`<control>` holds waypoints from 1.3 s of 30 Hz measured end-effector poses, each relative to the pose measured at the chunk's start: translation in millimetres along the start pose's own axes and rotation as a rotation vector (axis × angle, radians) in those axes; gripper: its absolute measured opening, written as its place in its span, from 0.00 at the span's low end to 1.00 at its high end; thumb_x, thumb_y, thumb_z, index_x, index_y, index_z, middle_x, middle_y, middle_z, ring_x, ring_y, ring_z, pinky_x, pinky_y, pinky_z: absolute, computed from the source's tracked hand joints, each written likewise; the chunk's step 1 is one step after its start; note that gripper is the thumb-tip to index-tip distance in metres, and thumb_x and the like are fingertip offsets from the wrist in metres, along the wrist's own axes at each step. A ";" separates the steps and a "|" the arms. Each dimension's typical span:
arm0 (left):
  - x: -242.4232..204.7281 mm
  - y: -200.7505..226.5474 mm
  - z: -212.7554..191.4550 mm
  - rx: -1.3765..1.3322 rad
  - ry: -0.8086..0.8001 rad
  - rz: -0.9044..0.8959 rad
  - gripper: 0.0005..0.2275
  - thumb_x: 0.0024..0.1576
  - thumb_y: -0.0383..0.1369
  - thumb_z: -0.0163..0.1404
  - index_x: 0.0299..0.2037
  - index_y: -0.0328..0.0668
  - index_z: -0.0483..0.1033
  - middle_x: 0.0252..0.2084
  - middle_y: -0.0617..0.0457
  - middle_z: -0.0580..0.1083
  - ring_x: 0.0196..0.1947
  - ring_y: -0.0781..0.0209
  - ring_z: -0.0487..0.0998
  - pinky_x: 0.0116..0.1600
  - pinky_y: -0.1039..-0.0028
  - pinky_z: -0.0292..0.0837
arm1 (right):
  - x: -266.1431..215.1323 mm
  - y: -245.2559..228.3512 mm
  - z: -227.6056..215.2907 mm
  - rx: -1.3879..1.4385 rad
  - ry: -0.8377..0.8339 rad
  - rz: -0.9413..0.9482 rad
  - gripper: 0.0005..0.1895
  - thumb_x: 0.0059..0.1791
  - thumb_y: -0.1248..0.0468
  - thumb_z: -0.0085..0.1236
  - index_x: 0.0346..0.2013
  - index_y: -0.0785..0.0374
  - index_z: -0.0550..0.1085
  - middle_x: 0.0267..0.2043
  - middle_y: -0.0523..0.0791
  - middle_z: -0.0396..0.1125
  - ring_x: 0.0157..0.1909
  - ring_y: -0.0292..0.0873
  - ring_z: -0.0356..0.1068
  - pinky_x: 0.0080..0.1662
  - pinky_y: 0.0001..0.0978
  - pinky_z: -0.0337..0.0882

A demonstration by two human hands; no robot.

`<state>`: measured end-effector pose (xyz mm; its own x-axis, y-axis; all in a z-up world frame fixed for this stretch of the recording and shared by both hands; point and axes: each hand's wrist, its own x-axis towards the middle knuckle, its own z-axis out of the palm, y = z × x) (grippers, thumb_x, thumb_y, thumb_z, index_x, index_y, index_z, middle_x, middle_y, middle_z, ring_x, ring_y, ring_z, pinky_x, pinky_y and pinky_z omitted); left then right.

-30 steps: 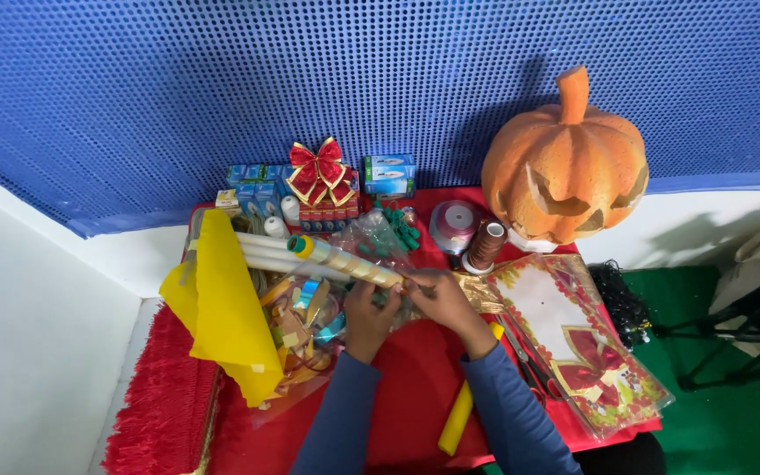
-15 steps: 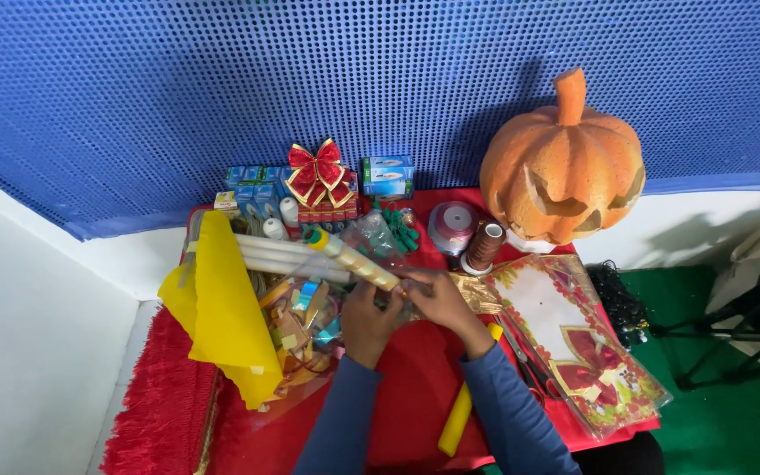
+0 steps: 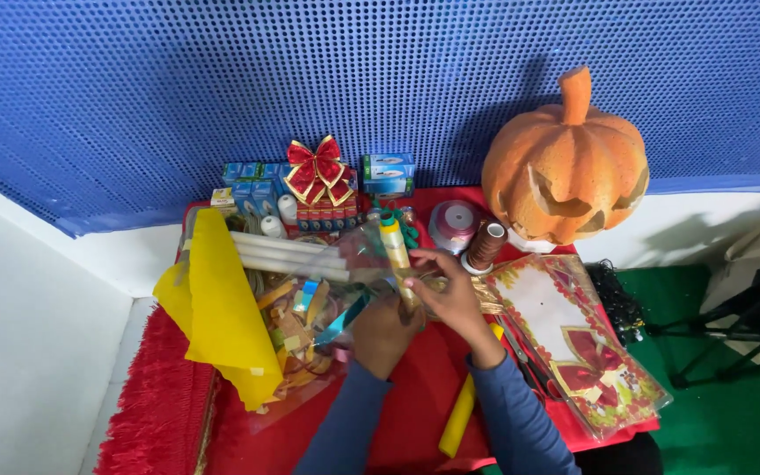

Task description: Decorating a white cylinder by wrapping it with yellow paper and securing it with a glue stick.

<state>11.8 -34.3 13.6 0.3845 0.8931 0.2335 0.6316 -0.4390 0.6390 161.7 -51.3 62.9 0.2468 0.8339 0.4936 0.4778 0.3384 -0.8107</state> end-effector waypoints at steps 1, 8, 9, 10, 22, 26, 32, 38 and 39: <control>-0.4 -3.5 7.2 0.001 -0.002 0.000 0.20 0.55 0.55 0.52 0.33 0.46 0.78 0.29 0.51 0.78 0.34 0.49 0.83 0.38 0.59 0.79 | -0.7 -1.4 -0.7 0.000 0.001 0.002 0.23 0.43 0.59 0.72 0.53 0.52 0.79 0.40 0.43 0.73 0.44 0.42 0.72 0.48 0.36 0.74; -0.9 -4.5 16.9 0.195 0.105 0.132 0.19 0.52 0.55 0.54 0.28 0.47 0.76 0.25 0.52 0.74 0.29 0.50 0.81 0.33 0.61 0.78 | 2.4 -9.1 -1.6 -0.053 0.066 0.070 0.23 0.39 0.59 0.77 0.47 0.52 0.80 0.36 0.43 0.74 0.40 0.43 0.73 0.45 0.34 0.72; -0.9 -3.3 15.9 0.214 0.089 0.133 0.19 0.52 0.55 0.54 0.30 0.47 0.76 0.26 0.53 0.74 0.30 0.50 0.81 0.33 0.61 0.78 | 3.3 -9.8 -1.6 -0.074 0.083 0.092 0.24 0.38 0.58 0.78 0.47 0.52 0.79 0.35 0.43 0.75 0.40 0.43 0.74 0.44 0.35 0.72; -1.2 -4.0 19.3 0.214 0.089 0.134 0.19 0.52 0.55 0.54 0.30 0.47 0.76 0.26 0.53 0.74 0.30 0.50 0.81 0.33 0.61 0.78 | 2.0 -5.2 -0.8 -0.074 0.084 0.093 0.24 0.38 0.58 0.78 0.47 0.52 0.79 0.35 0.43 0.75 0.40 0.43 0.74 0.44 0.35 0.72; -3.9 4.8 15.8 0.192 0.053 0.120 0.18 0.51 0.54 0.57 0.34 0.50 0.78 0.30 0.55 0.74 0.31 0.53 0.82 0.34 0.63 0.78 | 2.0 6.4 1.2 -0.092 0.126 0.253 0.22 0.40 0.57 0.77 0.44 0.58 0.78 0.35 0.48 0.76 0.39 0.45 0.76 0.43 0.34 0.70; -5.2 12.3 4.1 0.131 0.011 0.093 0.17 0.55 0.53 0.57 0.36 0.47 0.79 0.30 0.55 0.74 0.30 0.54 0.82 0.33 0.66 0.78 | 1.9 16.5 -0.1 -0.046 0.138 0.286 0.26 0.39 0.56 0.78 0.46 0.58 0.76 0.37 0.45 0.77 0.40 0.42 0.75 0.43 0.31 0.68; -6.1 25.8 -21.8 0.082 -0.171 0.011 0.24 0.56 0.59 0.53 0.43 0.46 0.77 0.38 0.50 0.76 0.41 0.49 0.82 0.44 0.62 0.77 | 2.4 23.3 -3.9 0.010 0.113 0.288 0.24 0.41 0.56 0.77 0.46 0.58 0.76 0.36 0.44 0.76 0.39 0.39 0.74 0.42 0.28 0.67; 5.4 24.4 -34.7 -0.085 -0.291 -0.161 0.28 0.60 0.65 0.37 0.46 0.51 0.75 0.42 0.51 0.78 0.49 0.50 0.81 0.53 0.60 0.75 | 5.0 17.5 -11.3 0.117 0.092 0.342 0.24 0.44 0.57 0.73 0.51 0.60 0.75 0.38 0.44 0.76 0.39 0.37 0.72 0.42 0.26 0.68; 6.7 26.0 -37.5 -0.128 -0.249 -0.184 0.28 0.64 0.62 0.30 0.47 0.49 0.74 0.44 0.48 0.78 0.49 0.47 0.81 0.54 0.57 0.75 | 5.7 13.6 -12.3 0.159 0.080 0.364 0.26 0.44 0.56 0.73 0.53 0.59 0.75 0.38 0.42 0.76 0.39 0.34 0.71 0.42 0.23 0.69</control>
<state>5.6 -36.1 59.3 0.4347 0.8978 -0.0706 0.6219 -0.2426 0.7445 180.0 -47.3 58.6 0.4434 0.8775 0.1827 0.2123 0.0952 -0.9726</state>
